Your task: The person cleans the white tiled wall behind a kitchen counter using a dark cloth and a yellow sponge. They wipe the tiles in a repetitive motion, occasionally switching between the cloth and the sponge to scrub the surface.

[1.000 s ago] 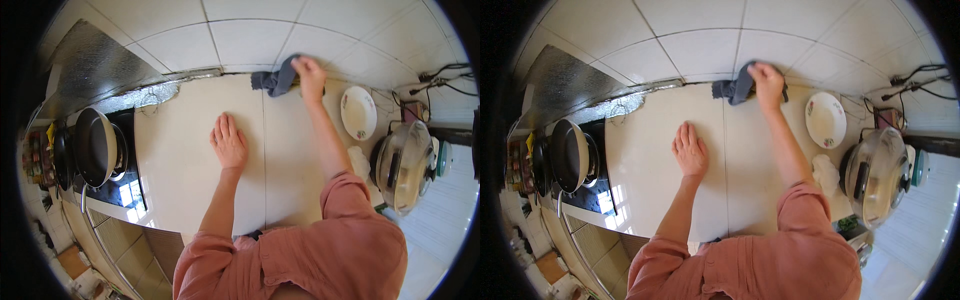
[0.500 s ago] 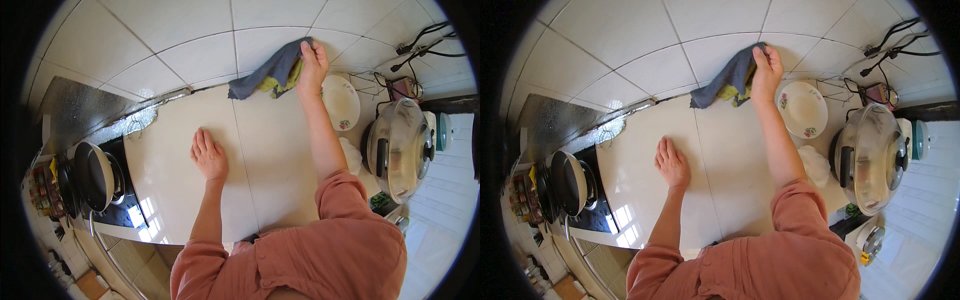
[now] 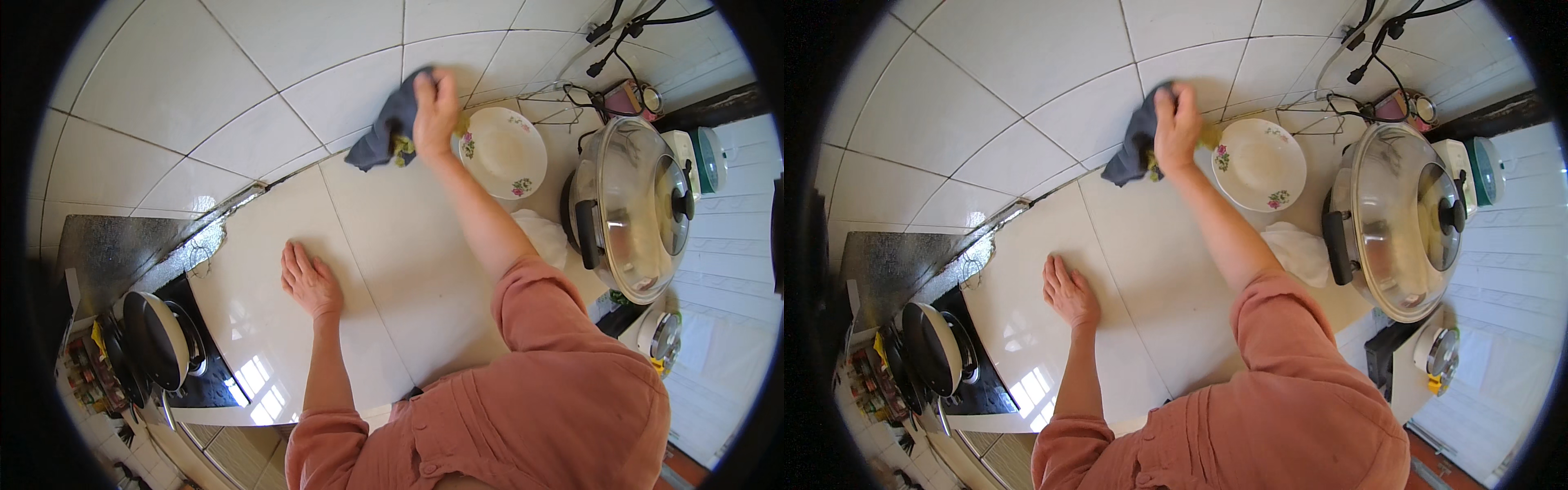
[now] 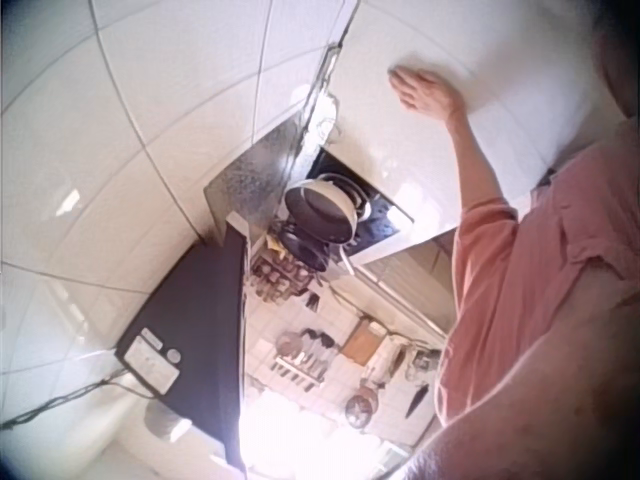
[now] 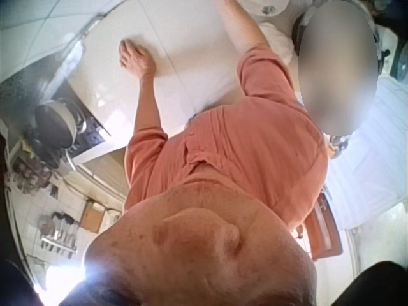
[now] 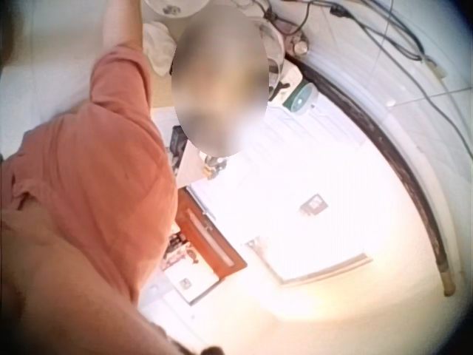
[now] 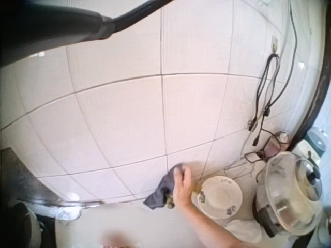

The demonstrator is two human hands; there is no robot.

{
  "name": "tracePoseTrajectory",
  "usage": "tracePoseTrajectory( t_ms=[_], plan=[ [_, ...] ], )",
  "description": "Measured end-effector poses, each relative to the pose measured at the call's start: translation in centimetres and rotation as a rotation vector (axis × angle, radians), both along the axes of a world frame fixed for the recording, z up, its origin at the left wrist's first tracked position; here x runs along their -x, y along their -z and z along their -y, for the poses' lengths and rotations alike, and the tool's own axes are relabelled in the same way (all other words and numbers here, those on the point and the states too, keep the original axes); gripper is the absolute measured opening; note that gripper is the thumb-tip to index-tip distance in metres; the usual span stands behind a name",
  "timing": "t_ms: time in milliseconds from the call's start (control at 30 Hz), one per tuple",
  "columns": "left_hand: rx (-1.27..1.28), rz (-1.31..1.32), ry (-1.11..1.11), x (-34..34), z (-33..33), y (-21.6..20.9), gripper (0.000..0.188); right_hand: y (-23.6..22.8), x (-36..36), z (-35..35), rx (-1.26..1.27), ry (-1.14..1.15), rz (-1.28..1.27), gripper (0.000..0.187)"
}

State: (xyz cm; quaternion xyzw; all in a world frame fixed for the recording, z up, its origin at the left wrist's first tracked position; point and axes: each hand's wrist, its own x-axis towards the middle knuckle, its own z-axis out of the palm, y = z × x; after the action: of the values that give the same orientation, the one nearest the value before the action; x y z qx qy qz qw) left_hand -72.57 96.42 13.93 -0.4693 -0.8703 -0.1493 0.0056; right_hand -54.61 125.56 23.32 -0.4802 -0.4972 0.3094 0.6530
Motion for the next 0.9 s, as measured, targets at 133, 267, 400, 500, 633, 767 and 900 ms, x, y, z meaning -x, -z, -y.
tracePoseTrajectory(
  t_ms=[133,267,400,500,633,767,900],
  plan=[
    [-0.006,-0.005,-0.004,-0.1,-0.1,-0.1,0.049,6.4,-0.2,0.8,0.175,-0.294,0.077,0.015],
    [-0.008,-0.017,-0.033,0.3,0.7,0.4,0.048,-3.3,2.6,0.6,-0.108,-0.377,-0.075,0.019],
    [-0.032,0.019,-0.044,0.1,0.2,-0.3,0.047,-12.5,6.1,1.5,-0.385,-0.628,0.01,0.019],
    [-0.038,0.011,-0.049,0.3,0.4,-0.3,0.047,-8.3,9.9,2.7,-0.447,-0.713,0.245,0.019],
    [-0.082,0.009,-0.039,0.7,0.3,-0.1,0.05,3.0,10.0,3.6,-0.058,-0.882,0.66,0.027],
    [-0.078,0.051,-0.064,1.2,0.9,0.0,0.052,3.0,9.7,4.3,-0.157,-0.775,0.53,0.031],
    [-0.104,0.116,-0.063,1.3,1.3,0.4,0.053,-5.1,14.5,6.1,-0.376,-0.801,0.353,0.043]
  ],
)
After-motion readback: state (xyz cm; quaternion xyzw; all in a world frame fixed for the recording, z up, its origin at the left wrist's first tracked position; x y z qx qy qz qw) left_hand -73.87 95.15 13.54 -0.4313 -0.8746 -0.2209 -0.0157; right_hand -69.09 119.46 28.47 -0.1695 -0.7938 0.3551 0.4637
